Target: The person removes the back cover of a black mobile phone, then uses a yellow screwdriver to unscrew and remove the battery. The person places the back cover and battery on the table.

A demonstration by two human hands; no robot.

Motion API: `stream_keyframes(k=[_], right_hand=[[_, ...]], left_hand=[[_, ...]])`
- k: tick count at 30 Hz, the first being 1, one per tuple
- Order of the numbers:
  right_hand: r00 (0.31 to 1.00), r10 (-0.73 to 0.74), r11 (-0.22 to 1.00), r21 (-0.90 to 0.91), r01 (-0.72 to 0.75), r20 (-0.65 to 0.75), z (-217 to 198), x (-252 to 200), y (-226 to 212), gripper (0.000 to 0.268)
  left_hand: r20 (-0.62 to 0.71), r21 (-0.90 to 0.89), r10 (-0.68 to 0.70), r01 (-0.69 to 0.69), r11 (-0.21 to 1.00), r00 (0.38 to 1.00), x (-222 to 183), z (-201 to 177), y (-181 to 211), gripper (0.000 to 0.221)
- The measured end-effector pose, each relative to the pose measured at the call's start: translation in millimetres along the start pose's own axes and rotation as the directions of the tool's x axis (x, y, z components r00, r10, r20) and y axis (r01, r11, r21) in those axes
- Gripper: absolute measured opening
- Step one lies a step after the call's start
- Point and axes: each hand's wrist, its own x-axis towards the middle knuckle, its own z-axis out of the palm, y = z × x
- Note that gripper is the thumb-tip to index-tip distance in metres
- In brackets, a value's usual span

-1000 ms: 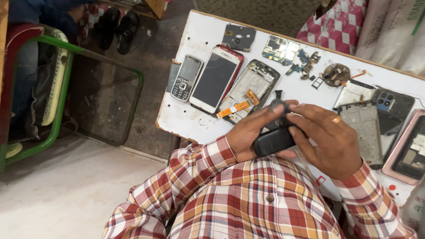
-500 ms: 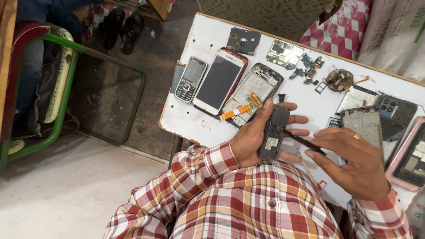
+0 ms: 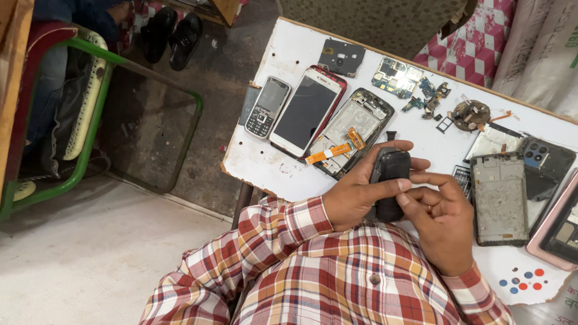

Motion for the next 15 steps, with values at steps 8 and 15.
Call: stream_keyframes(k=[8, 15], right_hand=[[0.946, -0.207, 0.633, -0.703, 0.325, 0.251, 15.9, -3.7, -34.2, 0.043], [0.845, -0.317, 0.376, -0.761, 0.529, 0.431, 19.1, 5.0, -49.0, 0.043]], left_hand=[[-0.106, 0.144, 0.070, -0.055, 0.988, 0.992, 3.7, -2.7, -8.5, 0.050], [-0.209, 0.110, 0.059, -0.036, 0.993, 0.976, 5.6, -12.8, -16.5, 0.049]])
